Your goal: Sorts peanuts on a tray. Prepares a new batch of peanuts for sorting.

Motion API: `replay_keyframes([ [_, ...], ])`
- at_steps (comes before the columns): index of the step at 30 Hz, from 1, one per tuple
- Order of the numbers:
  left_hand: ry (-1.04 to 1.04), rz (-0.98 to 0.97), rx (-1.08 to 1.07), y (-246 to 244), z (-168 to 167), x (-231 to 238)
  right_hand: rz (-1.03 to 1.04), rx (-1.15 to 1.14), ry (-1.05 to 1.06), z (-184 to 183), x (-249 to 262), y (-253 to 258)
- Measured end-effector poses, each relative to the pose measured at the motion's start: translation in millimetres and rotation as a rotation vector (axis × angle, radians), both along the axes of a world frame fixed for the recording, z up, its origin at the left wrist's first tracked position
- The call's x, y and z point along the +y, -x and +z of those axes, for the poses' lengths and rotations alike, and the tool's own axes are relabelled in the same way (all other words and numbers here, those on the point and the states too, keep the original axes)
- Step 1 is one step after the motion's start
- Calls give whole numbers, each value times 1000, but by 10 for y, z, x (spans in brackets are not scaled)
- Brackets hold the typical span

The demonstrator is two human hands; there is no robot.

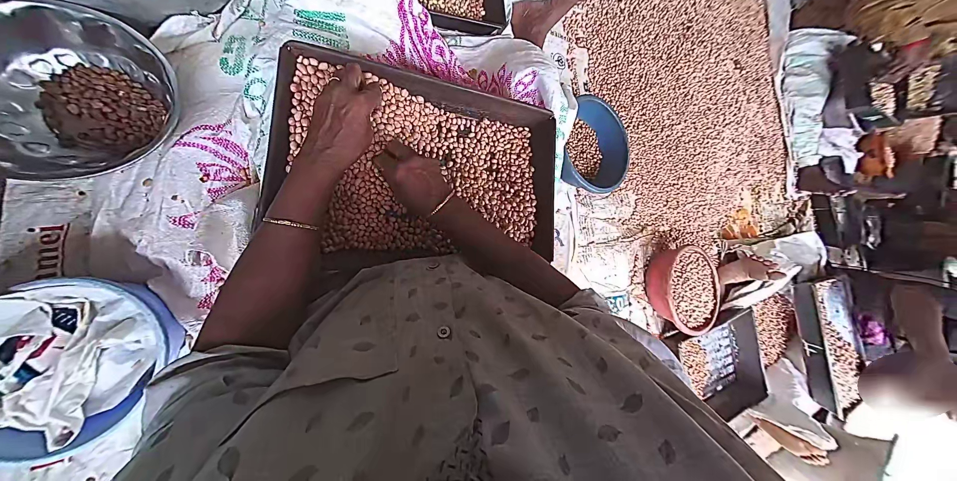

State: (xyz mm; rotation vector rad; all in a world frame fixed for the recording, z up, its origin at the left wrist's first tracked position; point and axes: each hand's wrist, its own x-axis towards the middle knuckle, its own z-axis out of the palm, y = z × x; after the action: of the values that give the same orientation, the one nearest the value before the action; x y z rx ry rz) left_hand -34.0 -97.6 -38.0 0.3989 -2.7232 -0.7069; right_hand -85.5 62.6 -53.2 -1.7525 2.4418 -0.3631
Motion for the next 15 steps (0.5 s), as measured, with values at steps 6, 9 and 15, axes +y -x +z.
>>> replay_keyframes([
  [6,5,16,1,0,-4,6,-136,-133,-55,116,14,117],
  [9,23,8,7,13,-28,-20,-115,-188,134,133,55,235],
  [15,20,-7,-4,13,-44,-33,375,-336,-15,85,74,71],
])
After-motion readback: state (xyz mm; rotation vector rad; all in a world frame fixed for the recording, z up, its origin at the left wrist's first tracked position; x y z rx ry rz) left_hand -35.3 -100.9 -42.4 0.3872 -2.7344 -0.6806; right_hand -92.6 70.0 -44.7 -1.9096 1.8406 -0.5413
